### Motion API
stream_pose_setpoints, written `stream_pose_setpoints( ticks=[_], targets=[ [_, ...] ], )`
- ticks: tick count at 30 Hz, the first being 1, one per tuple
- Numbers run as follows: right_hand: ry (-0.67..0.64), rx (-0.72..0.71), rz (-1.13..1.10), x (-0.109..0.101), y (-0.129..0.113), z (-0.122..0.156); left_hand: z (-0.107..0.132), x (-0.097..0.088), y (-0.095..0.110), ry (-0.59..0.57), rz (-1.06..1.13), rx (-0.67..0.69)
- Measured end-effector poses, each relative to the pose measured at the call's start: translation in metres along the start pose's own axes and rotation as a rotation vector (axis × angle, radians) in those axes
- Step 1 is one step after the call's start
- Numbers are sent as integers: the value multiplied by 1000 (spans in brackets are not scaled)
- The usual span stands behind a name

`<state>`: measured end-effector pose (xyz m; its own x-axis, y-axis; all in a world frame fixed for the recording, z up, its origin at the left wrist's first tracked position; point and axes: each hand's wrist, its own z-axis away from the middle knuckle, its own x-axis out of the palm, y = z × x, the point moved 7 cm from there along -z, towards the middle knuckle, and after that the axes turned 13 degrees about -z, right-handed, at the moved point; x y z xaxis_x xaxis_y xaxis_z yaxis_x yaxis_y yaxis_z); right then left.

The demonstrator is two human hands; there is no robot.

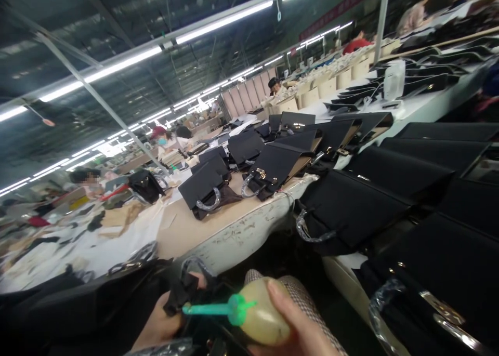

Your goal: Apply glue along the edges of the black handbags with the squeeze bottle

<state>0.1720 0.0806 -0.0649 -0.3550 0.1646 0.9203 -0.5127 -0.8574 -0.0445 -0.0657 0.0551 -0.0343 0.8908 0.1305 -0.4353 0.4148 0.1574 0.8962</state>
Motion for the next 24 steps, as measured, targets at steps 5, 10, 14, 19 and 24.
stream_pose_setpoints(
  ticks=[5, 10, 14, 19, 24],
  targets=[
    [-62, 64, -55, 19, 8, 1, 5, 4, 16, -20, -23, 62],
    [-82, -13, -34, 22, 3, -3, 5, 16, 25, 15, 64, 100],
    [-56, 62, 38, 13, 4, -10, -1, 30, 30, -15, -41, 178],
    [8, 0, 170, -7, -13, -5, -4, 31, 25, -40, -37, 148],
    [30, -40, 69, -7, -15, 5, -2, 29, 17, -20, -37, 130]
  ],
)
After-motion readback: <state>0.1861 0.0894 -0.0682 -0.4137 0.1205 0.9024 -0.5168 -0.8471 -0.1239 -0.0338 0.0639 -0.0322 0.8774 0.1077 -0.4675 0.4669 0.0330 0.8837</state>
